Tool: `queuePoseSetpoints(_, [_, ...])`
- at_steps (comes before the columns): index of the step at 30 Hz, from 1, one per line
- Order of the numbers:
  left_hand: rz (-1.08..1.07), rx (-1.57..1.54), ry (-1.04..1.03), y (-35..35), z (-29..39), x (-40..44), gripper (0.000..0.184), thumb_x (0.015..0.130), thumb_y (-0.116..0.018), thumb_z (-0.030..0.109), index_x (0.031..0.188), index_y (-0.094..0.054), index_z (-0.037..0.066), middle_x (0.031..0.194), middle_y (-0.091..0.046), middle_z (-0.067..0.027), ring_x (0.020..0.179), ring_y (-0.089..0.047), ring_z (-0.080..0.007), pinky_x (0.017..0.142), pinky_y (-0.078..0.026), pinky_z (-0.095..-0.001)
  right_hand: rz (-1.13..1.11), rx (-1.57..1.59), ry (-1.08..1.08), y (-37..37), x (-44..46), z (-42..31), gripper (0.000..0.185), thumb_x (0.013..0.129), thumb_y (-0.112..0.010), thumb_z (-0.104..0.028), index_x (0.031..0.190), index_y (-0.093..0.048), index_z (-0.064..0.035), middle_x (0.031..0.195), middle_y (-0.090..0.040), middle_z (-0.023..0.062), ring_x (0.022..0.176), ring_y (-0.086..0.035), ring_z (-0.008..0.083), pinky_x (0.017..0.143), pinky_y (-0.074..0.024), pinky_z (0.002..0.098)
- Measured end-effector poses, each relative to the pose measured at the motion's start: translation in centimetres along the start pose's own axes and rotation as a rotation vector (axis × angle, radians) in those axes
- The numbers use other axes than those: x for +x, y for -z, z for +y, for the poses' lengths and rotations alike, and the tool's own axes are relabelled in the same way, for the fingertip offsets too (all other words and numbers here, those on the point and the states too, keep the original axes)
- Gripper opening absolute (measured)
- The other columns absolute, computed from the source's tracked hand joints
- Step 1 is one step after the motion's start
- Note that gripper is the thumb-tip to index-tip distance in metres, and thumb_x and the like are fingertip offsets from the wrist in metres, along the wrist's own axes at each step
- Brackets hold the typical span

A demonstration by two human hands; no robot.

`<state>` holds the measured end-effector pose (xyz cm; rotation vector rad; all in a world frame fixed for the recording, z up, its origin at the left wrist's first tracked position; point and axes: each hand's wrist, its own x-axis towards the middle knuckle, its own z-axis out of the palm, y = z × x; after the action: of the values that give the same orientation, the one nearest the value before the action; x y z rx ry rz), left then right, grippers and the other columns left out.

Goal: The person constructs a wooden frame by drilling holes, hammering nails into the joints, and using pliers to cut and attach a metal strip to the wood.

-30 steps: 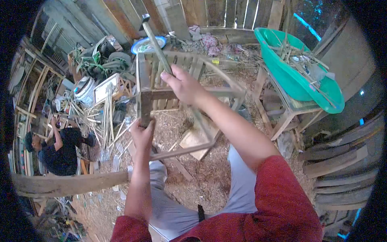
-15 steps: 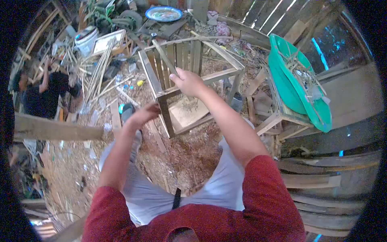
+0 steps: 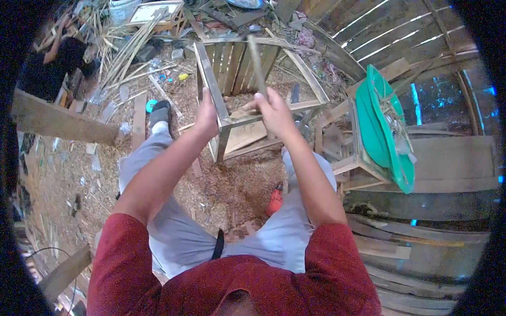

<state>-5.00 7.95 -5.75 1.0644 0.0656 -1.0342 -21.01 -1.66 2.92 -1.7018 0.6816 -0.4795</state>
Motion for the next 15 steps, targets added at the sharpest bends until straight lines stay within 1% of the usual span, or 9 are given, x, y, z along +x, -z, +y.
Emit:
queuePoseSetpoints(1, [0.007,0.021,-0.028,0.0,-0.3,0.2,0.064,0.109,-0.029,0.06,0.117,-0.059,0.004,0.091,-0.065,-0.0104,0.081,-0.064,-0.0242,0.073,-0.054,-0.0413,0.062,0.117,-0.021,0.0,-1.6,-1.1,0.021,0.109,-0.05,-0.026,0.107,-0.057,-0.0067,0.079,-0.068,0.0042,0.071,-0.062,0.0114,0.062,-0.0494,0.03])
queuePoseSetpoints(2, [0.017,0.047,-0.062,0.1,-0.6,0.6,0.063,0.109,-0.03,0.059,0.117,-0.059,0.004,0.09,-0.065,-0.01,0.079,-0.063,-0.0241,0.073,-0.053,-0.041,0.125,0.237,-0.042,-0.2,-3.4,-2.3,0.02,0.109,-0.05,-0.027,0.107,-0.056,-0.0078,0.075,-0.065,0.0028,0.065,-0.06,0.0103,0.058,-0.0481,0.0276])
queuePoseSetpoints(4, [0.034,0.109,-0.121,0.5,-1.5,0.7,0.061,0.109,-0.03,0.058,0.116,-0.059,0.004,0.087,-0.064,-0.0092,0.077,-0.062,-0.0238,0.072,-0.052,-0.0405,0.117,0.219,-0.189,0.5,-8.1,-4.0,0.02,0.11,-0.048,-0.03,0.107,-0.055,-0.0106,0.068,-0.052,-0.0021,0.052,-0.047,0.0061,0.046,-0.0379,0.0221])
queuePoseSetpoints(5, [0.05,0.119,-0.096,0.1,-1.1,-0.4,0.059,0.11,-0.031,0.056,0.119,-0.059,0.004,0.093,-0.063,-0.0095,0.082,-0.06,-0.0226,0.077,-0.05,-0.0399,0.149,0.186,-0.234,-0.1,-10.6,-3.5,0.023,0.111,-0.046,-0.032,0.106,-0.054,-0.0111,0.067,-0.047,-0.0028,0.049,-0.042,0.0058,0.043,-0.0343,0.0228])
queuePoseSetpoints(6, [0.051,0.122,-0.114,0.0,-1.3,-1.0,0.059,0.11,-0.032,0.056,0.121,-0.058,0.004,0.095,-0.062,-0.01,0.085,-0.06,-0.0225,0.08,-0.049,-0.0397,0.182,0.153,-0.276,-0.9,-13.1,-3.0,0.026,0.111,-0.044,-0.035,0.105,-0.053,-0.0116,0.066,-0.042,-0.0036,0.046,-0.036,0.0056,0.041,-0.0307,0.0234])
queuePoseSetpoints(8, [0.051,0.127,-0.161,-0.2,-1.7,-1.9,0.059,0.11,-0.033,0.055,0.124,-0.058,0.003,0.101,-0.061,-0.0108,0.09,-0.059,-0.0223,0.085,-0.048,-0.0394,0.155,0.371,-0.565,-2.0,-17.9,-3.3,0.032,0.112,-0.041,-0.04,0.1,-0.051,-0.012,0.065,-0.043,-0.003,0.047,-0.035,0.0063,0.042,-0.0288,0.0233])
queuePoseSetpoints(11, [0.104,0.201,-0.228,-0.6,-2.7,-2.9,0.051,0.111,-0.036,0.049,0.111,-0.057,0.002,0.096,-0.063,-0.0099,0.086,-0.058,-0.0181,0.077,-0.049,-0.0371,0.222,0.379,-0.547,-3.4,-22.2,-1.0,0.038,0.112,-0.037,-0.045,0.095,-0.045,-0.0115,0.06,-0.038,-0.0022,0.04,-0.033,0.0078,0.033,-0.0287,0.0251])
queuePoseSetpoints(14, [0.103,0.258,-0.275,-0.5,-3.7,-3.8,0.049,0.111,-0.039,0.048,0.112,-0.056,0.002,0.099,-0.062,-0.01,0.088,-0.057,-0.0178,0.08,-0.048,-0.0372,0.178,0.324,-0.538,-3.5,-24.9,0.0,0.038,0.112,-0.038,-0.042,0.093,-0.05,-0.0112,0.065,-0.041,-0.0021,0.053,-0.038,0.0073,0.045,-0.0307,0.0245])
queuePoseSetpoints(15, [0.11,0.251,-0.284,-0.6,-3.9,-3.8,0.049,0.111,-0.039,0.048,0.112,-0.056,0.002,0.099,-0.062,-0.0103,0.088,-0.057,-0.0183,0.08,-0.048,-0.0375,0.129,0.207,-0.54,-3.3,-25.4,0.3,0.038,0.112,-0.04,-0.04,0.091,-0.05,-0.0101,0.067,-0.042,-0.0019,0.056,-0.039,0.0071,0.049,-0.0322,0.0243])
